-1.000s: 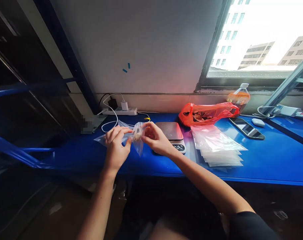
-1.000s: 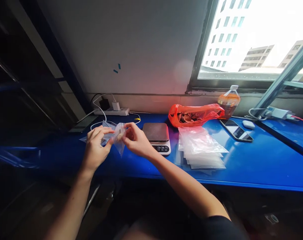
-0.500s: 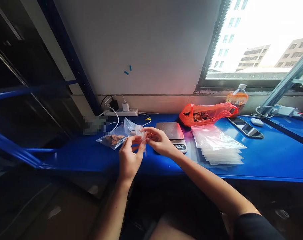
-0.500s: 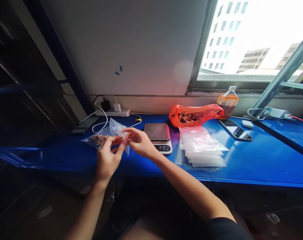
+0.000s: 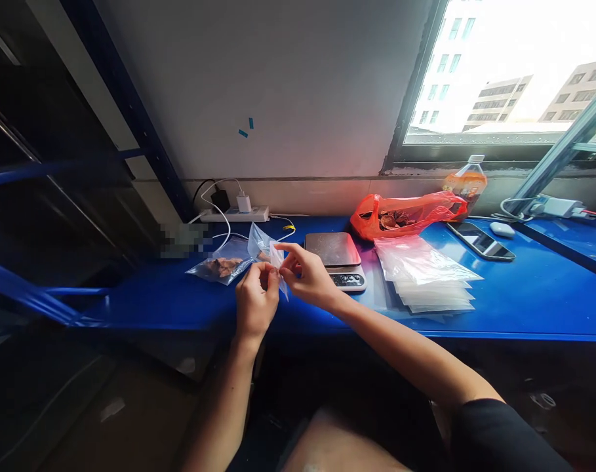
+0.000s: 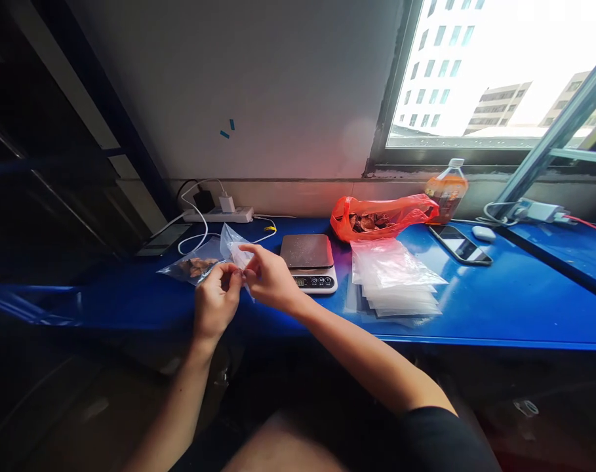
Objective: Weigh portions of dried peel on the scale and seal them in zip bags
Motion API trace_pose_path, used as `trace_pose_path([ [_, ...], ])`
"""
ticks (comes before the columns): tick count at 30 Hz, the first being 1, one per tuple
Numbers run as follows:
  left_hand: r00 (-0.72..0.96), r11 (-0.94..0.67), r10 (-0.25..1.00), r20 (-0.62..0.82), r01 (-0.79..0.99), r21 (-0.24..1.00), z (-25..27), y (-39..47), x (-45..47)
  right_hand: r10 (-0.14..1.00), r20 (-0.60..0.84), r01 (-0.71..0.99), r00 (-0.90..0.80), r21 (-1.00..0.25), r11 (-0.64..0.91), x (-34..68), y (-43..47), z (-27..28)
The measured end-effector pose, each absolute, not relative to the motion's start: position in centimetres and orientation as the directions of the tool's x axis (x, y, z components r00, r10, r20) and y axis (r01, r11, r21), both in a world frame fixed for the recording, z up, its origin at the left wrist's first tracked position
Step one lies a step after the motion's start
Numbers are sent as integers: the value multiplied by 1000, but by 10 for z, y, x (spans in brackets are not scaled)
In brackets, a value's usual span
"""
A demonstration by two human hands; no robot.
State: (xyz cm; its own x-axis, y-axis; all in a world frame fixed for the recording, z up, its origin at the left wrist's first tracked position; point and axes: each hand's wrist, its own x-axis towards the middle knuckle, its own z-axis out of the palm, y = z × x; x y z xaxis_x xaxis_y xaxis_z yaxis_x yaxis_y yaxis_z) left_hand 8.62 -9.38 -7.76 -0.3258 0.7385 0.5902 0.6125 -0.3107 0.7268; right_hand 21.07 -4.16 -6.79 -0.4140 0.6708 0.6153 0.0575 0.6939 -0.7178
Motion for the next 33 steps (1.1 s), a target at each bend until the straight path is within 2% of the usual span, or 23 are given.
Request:
trace_pose_path([
  [4,-375,-282,699,609,638,716,-84,-88,92,739,611,268,-284,-690,673,204,-45,-69],
  [7,-419,-258,659,625,655,710,-86,-88,94,716,664,459,-214,-579,674,205,-45,-68],
  [11,-400,-258,635,661,696,670,-74,-95,95,614,715,663,-335,-284,693,212,-50,-64],
  [14,-328,-253,609,722,783,569,-59,-97,99,609,692,699,-387,-211,684,216,-56,-58],
  [19,-162,-258,625,764,881,397,-39,-93,96,646,676,706,-353,-261,659,222,-58,-49],
  [22,-14,-393,683,730,836,384,-22,-90,82,594,677,632,-434,-241,736,232,-58,-40],
  [24,160,-526,704,692,771,358,-6,-90,71,573,659,552,-488,-276,787,243,-60,-27],
  [27,486,-690,664,569,691,215,19,-89,64,605,599,436,-525,-421,795,260,-67,4],
  [29,618,-774,592,518,615,150,31,-86,69,607,575,350,-549,-501,791,271,-71,25],
  [31,650,-835,519,555,525,167,38,-80,76,614,562,224,-554,-610,760,282,-74,38],
  [33,583,-865,493,646,411,289,42,-70,83,691,547,35,-473,-772,635,292,-78,40],
])
